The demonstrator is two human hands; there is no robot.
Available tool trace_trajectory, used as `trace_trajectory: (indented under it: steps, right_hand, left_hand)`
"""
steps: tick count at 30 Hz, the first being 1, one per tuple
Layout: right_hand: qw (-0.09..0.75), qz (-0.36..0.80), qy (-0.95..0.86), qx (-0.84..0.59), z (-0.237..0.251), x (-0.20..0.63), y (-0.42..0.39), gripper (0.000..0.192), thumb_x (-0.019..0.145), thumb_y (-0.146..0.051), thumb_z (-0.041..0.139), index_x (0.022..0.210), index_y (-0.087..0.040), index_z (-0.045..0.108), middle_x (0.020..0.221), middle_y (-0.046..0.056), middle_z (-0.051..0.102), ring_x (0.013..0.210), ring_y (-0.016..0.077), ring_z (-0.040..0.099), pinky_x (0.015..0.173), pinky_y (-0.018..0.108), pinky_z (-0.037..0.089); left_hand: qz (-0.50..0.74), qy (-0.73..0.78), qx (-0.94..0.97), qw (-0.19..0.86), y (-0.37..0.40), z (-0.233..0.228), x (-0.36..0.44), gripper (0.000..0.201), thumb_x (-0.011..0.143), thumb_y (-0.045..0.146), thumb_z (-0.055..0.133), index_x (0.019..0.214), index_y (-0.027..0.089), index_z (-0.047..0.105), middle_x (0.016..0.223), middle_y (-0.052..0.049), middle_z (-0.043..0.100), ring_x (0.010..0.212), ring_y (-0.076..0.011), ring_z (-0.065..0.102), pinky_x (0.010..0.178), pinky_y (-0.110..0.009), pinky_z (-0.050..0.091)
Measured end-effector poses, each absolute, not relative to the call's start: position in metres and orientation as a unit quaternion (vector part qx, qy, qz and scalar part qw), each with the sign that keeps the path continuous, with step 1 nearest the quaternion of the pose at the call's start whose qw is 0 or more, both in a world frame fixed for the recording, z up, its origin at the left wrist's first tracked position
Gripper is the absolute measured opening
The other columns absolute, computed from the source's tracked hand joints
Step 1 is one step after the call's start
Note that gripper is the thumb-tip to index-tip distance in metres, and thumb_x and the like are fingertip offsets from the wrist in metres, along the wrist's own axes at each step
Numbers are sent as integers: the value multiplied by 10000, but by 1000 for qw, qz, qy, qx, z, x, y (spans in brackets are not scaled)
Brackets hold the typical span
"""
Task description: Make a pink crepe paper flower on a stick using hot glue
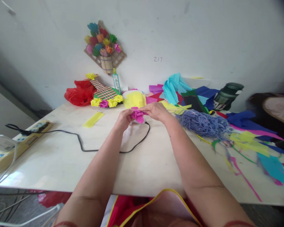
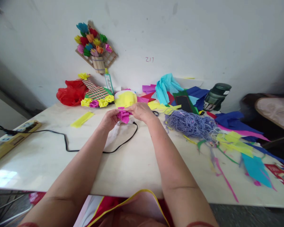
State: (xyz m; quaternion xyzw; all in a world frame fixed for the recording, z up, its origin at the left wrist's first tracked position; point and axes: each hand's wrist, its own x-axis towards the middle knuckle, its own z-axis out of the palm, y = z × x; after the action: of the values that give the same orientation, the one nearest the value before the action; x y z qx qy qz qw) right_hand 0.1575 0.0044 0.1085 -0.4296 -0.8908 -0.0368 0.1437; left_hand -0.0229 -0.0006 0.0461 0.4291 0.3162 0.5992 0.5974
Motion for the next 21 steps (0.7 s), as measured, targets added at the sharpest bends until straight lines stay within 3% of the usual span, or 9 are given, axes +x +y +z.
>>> trace_trajectory:
  steps: [21]
  right_hand:
    - [152, -59, -885, -436, 113, 158, -1, 378, 902, -348, 447, 1261, -301, 553, 1134, 60, 665, 1008, 231, 614, 832, 330, 441]
  left_hand:
    - [605, 312, 436, 589, -3, 49, -21, 125, 601, 192, 659, 693, 108, 655, 700, -54, 668, 617, -137, 598, 614, -273, 491]
